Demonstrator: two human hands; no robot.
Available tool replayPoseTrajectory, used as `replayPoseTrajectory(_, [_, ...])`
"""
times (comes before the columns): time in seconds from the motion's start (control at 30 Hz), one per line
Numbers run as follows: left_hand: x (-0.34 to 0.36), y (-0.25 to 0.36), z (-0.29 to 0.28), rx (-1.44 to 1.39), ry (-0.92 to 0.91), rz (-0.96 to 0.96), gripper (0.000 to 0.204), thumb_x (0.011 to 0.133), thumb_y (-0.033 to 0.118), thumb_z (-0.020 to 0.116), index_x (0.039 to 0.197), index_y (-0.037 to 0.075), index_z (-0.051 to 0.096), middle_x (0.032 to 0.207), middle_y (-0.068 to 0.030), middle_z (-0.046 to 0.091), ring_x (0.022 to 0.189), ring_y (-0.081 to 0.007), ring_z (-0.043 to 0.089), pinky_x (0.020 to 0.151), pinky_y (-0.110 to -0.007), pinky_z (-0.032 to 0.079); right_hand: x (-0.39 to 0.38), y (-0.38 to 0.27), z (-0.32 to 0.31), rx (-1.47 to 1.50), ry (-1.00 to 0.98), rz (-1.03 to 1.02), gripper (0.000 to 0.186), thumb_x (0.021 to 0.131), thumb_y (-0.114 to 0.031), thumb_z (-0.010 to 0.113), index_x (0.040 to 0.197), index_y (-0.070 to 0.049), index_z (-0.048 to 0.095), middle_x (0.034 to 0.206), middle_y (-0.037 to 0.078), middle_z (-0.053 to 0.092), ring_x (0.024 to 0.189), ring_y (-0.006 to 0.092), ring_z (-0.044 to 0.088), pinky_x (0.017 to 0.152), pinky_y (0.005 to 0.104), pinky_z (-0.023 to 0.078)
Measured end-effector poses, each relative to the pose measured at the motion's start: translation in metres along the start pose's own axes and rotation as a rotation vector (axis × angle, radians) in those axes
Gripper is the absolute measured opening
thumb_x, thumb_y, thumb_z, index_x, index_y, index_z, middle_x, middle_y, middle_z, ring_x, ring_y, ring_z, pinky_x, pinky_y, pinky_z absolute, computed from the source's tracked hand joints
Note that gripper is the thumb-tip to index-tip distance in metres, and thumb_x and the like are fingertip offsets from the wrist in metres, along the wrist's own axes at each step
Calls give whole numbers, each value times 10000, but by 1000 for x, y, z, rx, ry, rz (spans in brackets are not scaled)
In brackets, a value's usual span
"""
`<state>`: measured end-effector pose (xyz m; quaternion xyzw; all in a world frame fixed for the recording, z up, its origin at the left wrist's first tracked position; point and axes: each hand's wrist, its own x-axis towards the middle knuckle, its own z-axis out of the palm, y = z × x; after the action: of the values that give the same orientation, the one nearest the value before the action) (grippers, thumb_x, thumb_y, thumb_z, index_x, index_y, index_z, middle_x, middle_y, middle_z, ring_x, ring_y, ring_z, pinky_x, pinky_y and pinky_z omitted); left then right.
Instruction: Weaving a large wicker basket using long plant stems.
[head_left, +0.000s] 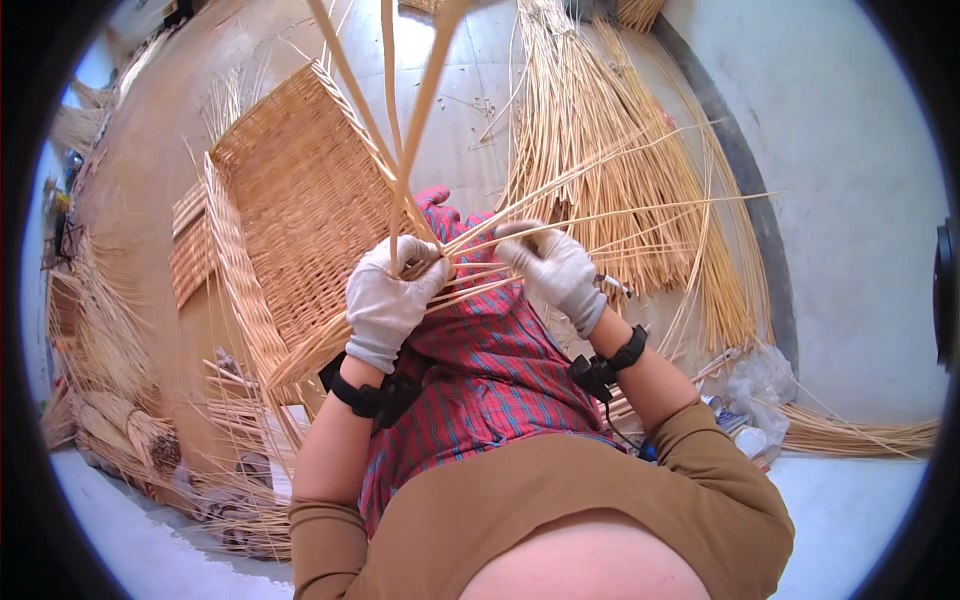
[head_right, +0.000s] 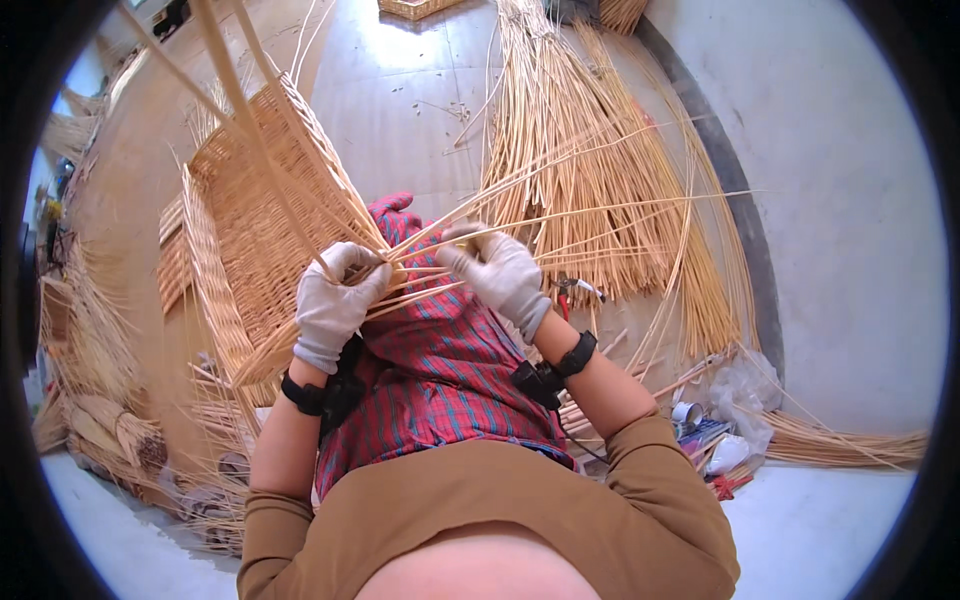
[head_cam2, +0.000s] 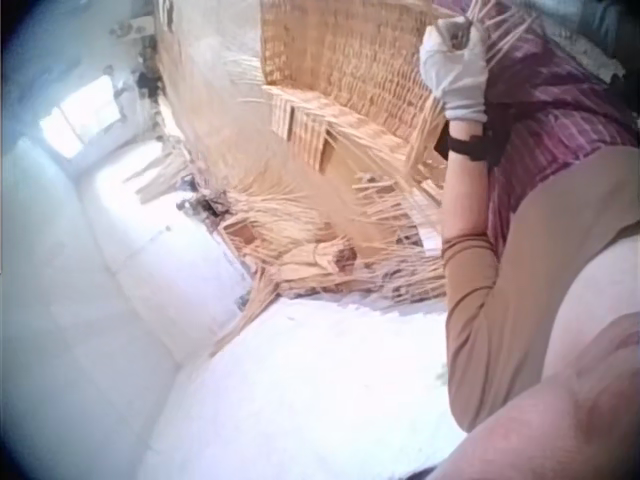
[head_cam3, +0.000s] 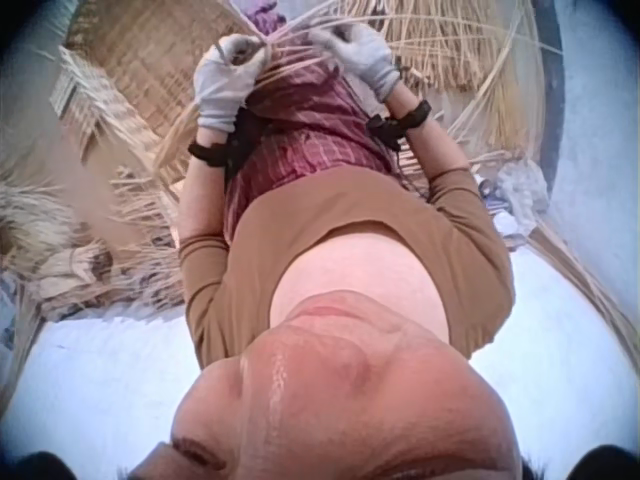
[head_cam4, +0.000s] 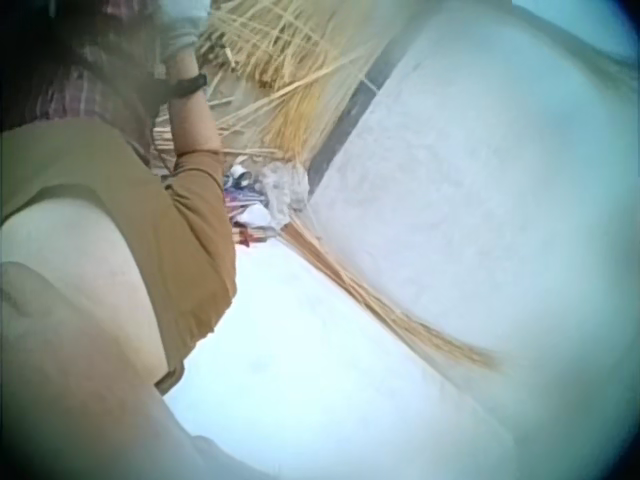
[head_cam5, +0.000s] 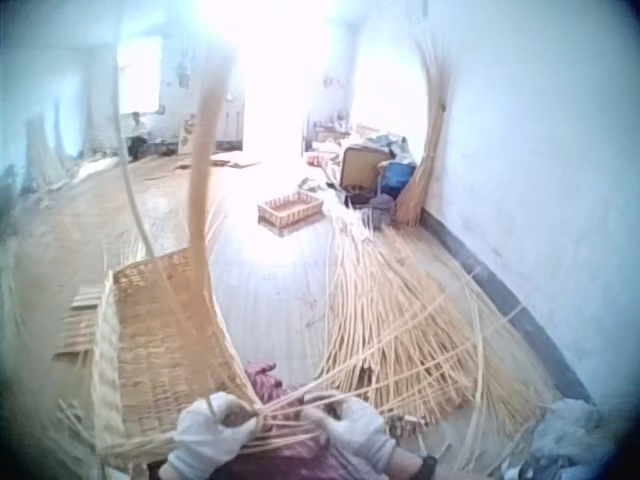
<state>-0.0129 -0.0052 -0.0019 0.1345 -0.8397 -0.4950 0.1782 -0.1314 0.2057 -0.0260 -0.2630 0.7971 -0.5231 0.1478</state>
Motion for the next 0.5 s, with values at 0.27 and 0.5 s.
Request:
replayPoseTrajectory(0.27, [1, 0, 9, 259, 73, 100, 187, 808, 148, 834, 869, 55, 683, 805, -80, 686, 741, -188, 695, 694, -326, 548, -22, -23, -9, -443, -39, -858, 202, 858, -111, 724, 1056, -109, 684, 978, 63, 694, 979, 315, 676, 931, 437, 526])
replayPoseTrajectory(0.5, [-2, 5, 4, 210, 96, 62, 186, 830, 268, 777, 848, 115, 671, 848, -103, 655, 806, -335, 656, 717, -442, 520, 38, -52, -9, -496, -246, -635, 186, 927, -167, 687, 1113, -157, 693, 956, 106, 729, 927, 278, 716, 840, 416, 559])
